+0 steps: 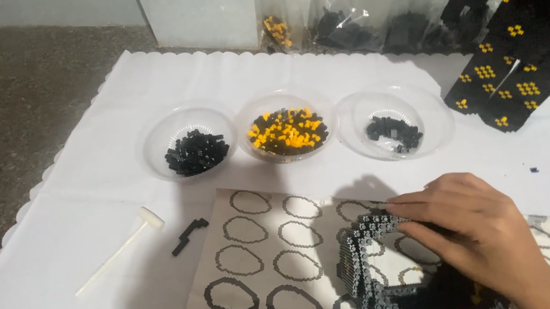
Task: Assembling a circular base for a figure using small interlocking plastic blocks, occasionally using a small tool to press them together.
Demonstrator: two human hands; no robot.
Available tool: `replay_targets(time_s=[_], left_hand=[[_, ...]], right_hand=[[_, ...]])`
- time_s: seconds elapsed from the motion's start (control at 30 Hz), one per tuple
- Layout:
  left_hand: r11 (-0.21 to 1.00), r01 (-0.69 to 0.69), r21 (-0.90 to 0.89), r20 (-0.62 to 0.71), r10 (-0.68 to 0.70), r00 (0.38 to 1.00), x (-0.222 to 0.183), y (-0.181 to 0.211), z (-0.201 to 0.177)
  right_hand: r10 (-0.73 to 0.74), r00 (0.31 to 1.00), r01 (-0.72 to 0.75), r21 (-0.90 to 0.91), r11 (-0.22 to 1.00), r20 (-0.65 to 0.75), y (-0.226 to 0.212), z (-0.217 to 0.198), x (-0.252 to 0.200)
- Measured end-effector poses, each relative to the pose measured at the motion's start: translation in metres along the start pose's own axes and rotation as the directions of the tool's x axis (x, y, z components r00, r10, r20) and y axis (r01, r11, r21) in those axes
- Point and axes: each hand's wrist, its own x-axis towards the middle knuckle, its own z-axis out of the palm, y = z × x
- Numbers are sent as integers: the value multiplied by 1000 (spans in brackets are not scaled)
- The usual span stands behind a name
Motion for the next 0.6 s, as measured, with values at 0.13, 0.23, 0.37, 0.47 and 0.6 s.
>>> replay_targets(time_s=[0.13,0.23,0.37,0.47,0.6], left_hand=[[989,-93,-116,-114,80,990,57,-25,-14],[964,-180,-194,-202,140,969,89,-61,-26],[990,-127,67,-6,127,992,138,-121,-37],[999,10,47,99,-15,995,142,-143,-30],[998,33,60,180,-43,983,148,-142,-37]], right_hand=[[45,999,-45,-14,999,16,5,2,-1],[52,998,-51,-31,998,19,7,5,0],[134,988,-133,-25,991,82,17,10,0],[252,946,-257,1,966,204,25,17,4],[293,903,-323,45,945,315,25,21,15]])
